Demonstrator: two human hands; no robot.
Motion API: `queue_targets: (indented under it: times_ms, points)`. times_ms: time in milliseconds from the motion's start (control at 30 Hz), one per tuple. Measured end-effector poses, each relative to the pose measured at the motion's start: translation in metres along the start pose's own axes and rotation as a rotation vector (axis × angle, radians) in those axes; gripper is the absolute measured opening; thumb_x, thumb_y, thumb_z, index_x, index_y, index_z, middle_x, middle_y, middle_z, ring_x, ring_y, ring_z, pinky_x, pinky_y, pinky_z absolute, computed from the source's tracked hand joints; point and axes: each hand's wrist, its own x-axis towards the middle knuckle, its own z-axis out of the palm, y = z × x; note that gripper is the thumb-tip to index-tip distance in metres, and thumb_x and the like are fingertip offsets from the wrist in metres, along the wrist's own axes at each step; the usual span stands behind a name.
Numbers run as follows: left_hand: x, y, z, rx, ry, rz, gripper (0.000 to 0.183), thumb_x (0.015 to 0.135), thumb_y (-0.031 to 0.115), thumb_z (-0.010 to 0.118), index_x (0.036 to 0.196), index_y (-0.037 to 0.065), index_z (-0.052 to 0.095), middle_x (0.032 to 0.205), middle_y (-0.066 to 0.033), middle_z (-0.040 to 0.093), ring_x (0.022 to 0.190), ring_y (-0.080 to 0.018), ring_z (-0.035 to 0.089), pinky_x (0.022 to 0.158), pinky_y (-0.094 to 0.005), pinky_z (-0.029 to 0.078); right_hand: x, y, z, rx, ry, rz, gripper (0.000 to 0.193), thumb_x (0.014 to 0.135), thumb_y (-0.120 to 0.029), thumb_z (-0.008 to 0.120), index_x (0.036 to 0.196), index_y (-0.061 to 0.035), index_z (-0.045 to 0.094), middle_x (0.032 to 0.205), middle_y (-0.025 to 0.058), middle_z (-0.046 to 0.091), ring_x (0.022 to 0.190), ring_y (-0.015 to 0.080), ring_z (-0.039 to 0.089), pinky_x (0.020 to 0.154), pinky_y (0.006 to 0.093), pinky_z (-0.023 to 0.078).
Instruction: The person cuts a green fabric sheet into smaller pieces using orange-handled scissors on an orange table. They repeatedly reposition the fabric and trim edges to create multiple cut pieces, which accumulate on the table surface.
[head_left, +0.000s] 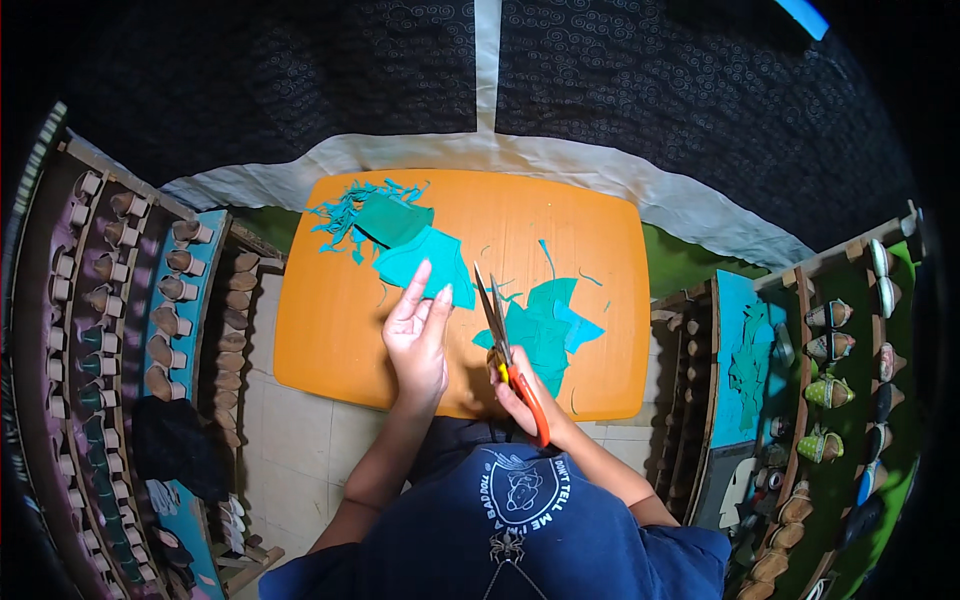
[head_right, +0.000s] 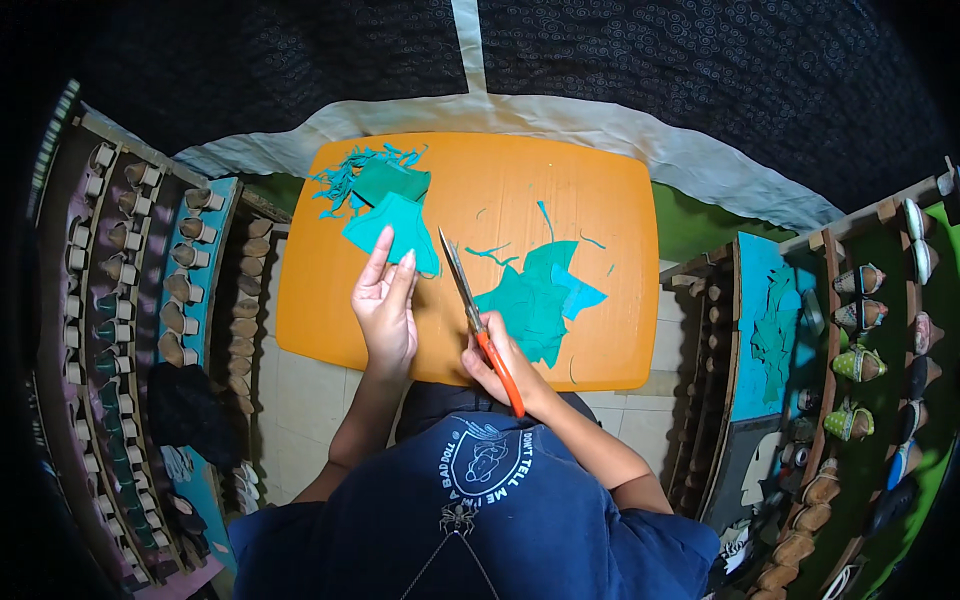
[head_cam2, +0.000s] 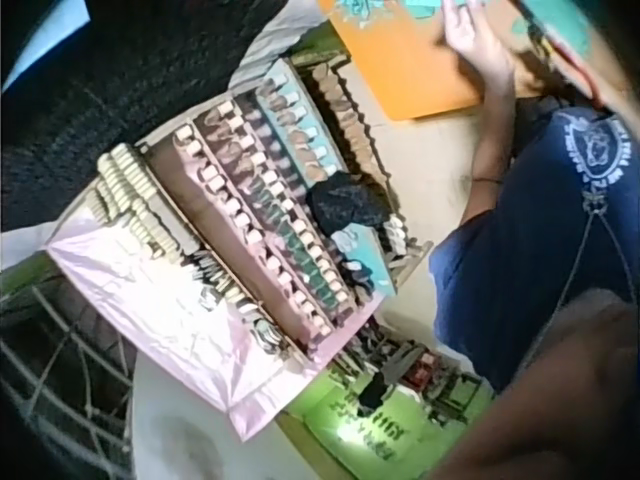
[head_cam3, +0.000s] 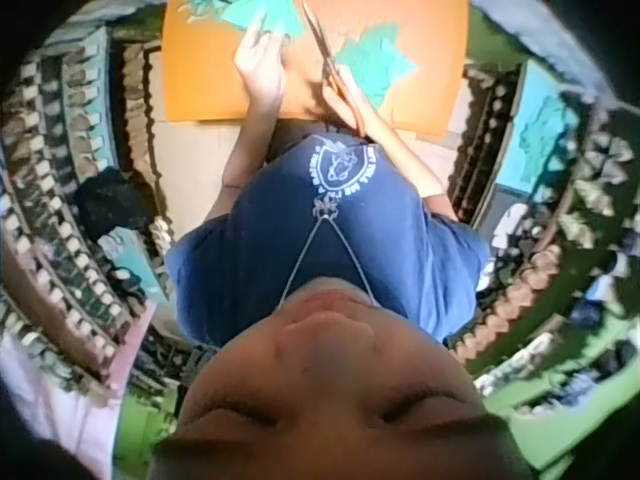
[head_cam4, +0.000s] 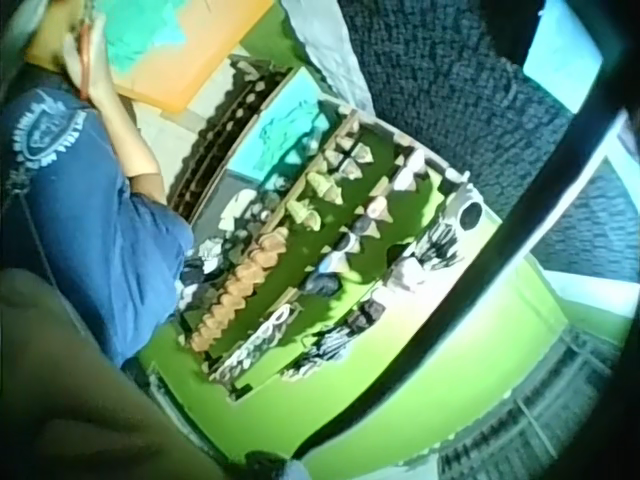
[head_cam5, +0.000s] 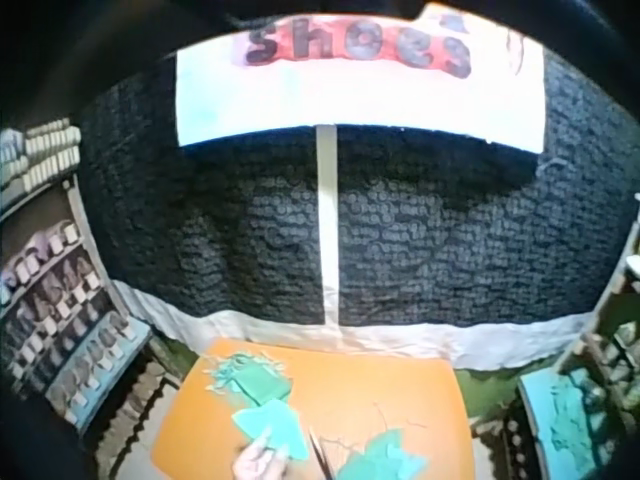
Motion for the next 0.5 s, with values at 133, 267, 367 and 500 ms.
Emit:
queue_targets:
  times_ms: [133,267,367,500]
  points:
    - [0.002,-0.001,0.008,-0.038,0.011,0.06,0.05,0.08,-0.008,0.057,0.126,-0.005,0.039,0.075,-0.0008,0.056,0.071,-0.0038,0.052,0.068,-0.0166,0.043,-0.003,-0.005,0.007,0.102,-0.049,0.024,0.054,0.085,-0.053,0.043,0.11,-0.0057,0.032,0.087,0.0034,0.038,0.072,0.0105,0.04,0.065,0.0232,0.038]
    - [-0.002,-0.01,0.008,-0.059,0.017,0.069,0.052,0.078,-0.01,0.057,0.126,-0.005,0.039,0.083,-0.0054,0.058,0.077,-0.0079,0.055,0.074,-0.0208,0.046,0.0,-0.01,0.009,0.067,-0.046,0.0,0.057,0.085,-0.056,0.041,0.109,-0.0053,0.033,0.086,0.0032,0.039,0.071,0.0105,0.04,0.064,0.023,0.038]
    - [-0.004,-0.009,0.013,-0.077,0.01,0.076,0.052,0.077,-0.012,0.057,0.126,-0.005,0.039,0.092,-0.0095,0.058,0.083,-0.0109,0.056,0.078,-0.0236,0.047,0.002,-0.014,0.008,0.053,-0.027,0.001,0.058,0.085,-0.057,0.04,0.108,-0.0051,0.033,0.085,0.0032,0.039,0.069,0.0104,0.04,0.064,0.023,0.038]
    - [-0.005,-0.011,0.011,-0.059,-0.012,0.091,0.053,0.076,-0.013,0.057,0.125,-0.005,0.039,0.103,-0.0137,0.057,0.091,-0.0141,0.055,0.083,-0.0263,0.046,0.003,-0.016,0.004,0.017,-0.027,0.018,0.036,0.09,-0.033,0.045,0.103,-0.0019,0.032,0.084,0.0106,0.045,0.075,0.0188,0.046,0.071,0.0319,0.041]
